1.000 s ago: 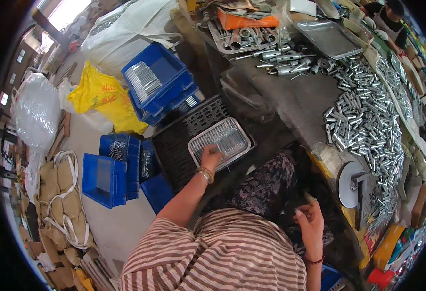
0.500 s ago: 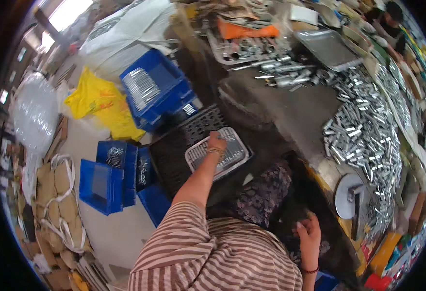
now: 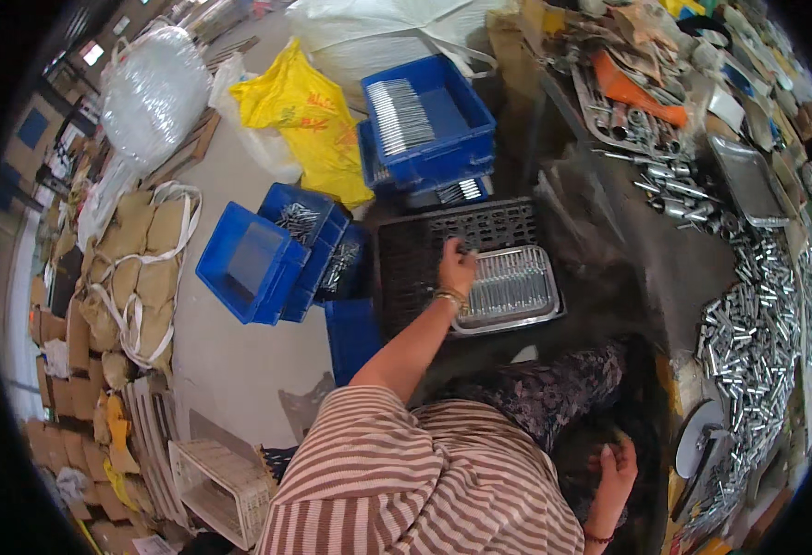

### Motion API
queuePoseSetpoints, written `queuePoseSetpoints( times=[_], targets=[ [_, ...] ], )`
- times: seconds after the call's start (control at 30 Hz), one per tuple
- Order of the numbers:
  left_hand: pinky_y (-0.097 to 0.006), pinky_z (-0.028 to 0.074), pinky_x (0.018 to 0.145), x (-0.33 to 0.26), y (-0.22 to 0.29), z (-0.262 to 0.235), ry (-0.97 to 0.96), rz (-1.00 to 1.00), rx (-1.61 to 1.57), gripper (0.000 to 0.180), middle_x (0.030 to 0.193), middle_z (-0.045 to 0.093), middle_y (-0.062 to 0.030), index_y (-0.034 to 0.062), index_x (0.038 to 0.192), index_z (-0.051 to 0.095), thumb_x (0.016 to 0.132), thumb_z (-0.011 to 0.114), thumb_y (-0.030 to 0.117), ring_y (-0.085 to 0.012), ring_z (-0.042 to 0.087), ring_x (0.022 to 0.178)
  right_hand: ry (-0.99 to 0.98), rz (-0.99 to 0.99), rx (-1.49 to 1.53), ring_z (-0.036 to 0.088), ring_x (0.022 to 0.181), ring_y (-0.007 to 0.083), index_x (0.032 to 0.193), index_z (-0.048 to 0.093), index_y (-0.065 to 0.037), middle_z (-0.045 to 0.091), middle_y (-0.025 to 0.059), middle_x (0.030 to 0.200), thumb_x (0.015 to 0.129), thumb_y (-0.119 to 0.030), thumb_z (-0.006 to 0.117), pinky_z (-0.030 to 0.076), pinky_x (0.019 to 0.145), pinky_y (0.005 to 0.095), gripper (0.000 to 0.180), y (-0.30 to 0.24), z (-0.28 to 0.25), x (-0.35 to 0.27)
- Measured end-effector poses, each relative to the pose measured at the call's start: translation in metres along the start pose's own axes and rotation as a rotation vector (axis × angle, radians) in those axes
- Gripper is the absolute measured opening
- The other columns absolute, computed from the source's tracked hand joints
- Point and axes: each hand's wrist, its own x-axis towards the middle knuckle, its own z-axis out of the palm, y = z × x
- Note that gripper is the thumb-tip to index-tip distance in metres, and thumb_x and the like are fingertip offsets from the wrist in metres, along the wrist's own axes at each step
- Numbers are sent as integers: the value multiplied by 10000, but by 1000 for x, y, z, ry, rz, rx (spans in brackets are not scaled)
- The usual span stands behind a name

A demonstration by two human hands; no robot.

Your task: The person assembles metal fasteners by inserting pins into metal sleeves, securing them using a hammer on a metal anvil plate, and placing the assembled pieces into a tray.

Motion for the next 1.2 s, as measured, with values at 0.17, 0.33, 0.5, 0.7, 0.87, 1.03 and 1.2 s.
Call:
queuePoseSetpoints(
  times=[0.17, 0.33, 0.5, 0.7, 0.87, 1.03, 1.2],
  targets=[
    [-415, 547, 615, 36, 29, -135, 322, -294, -295, 594, 822, 703, -127, 102, 1515, 455, 969, 684, 155, -240, 677, 671, 49, -22, -54, 645, 795, 127, 1414, 565, 17, 680, 74, 1050, 1029, -69, 610, 526, 725, 274, 397, -2, 10, -3],
    [-348, 488, 439, 56, 20, -269, 476, -325, -93, 822, 756, 692, -140, 159, 1651, 114, 1002, 614, 92, -205, 636, 521, 13, -39, -83, 647, 797, 129, 1422, 559, 21, 672, 73, 1008, 1025, -79, 620, 525, 716, 274, 414, 14, 7, -2],
    [-347, 499, 441, 47, 9, -265, 299, -422, -157, 806, 849, 727, -172, 130, 1645, 179, 997, 658, 111, -184, 650, 571, 45, -86, -129, 646, 781, 130, 1417, 563, 17, 669, 67, 979, 1019, -92, 632, 522, 702, 274, 419, 36, 0, 2],
    [-525, 457, 1075, -45, 36, -135, 69, 318, 511, 717, 1300, 628, -286, 21, 1551, 416, 902, 703, 123, -497, 586, 1213, 6, -1, -119, 652, 820, 134, 1421, 561, 5, 671, 64, 1035, 1017, -91, 618, 530, 729, 273, 419, 39, 11, -2],
    [-502, 390, 1153, -134, 49, -70, -185, 606, 575, 700, 1465, 518, -276, 4, 1543, 420, 941, 719, 200, -467, 477, 1375, 96, -51, -49, 652, 839, 148, 1432, 541, 13, 667, 79, 1068, 1025, -67, 593, 538, 735, 300, 418, 53, 27, 9],
    [-489, 463, 1090, -191, 70, -21, -446, 801, 369, 720, 1417, 559, -218, 46, 1550, 425, 898, 724, 104, -443, 544, 1295, 111, -32, 31, 660, 860, 153, 1429, 559, -5, 674, 87, 1087, 1021, -55, 596, 547, 757, 307, 413, 77, 37, 13],
    [-459, 518, 1022, -191, 92, -17, -800, 549, 445, 587, 1411, 598, -194, 128, 1550, 477, 993, 652, 185, -406, 613, 1226, 102, -116, 110, 671, 839, 149, 1396, 587, -10, 690, 98, 1083, 1008, -37, 622, 556, 734, 296, 391, 81, 48, 14]
  ],
)
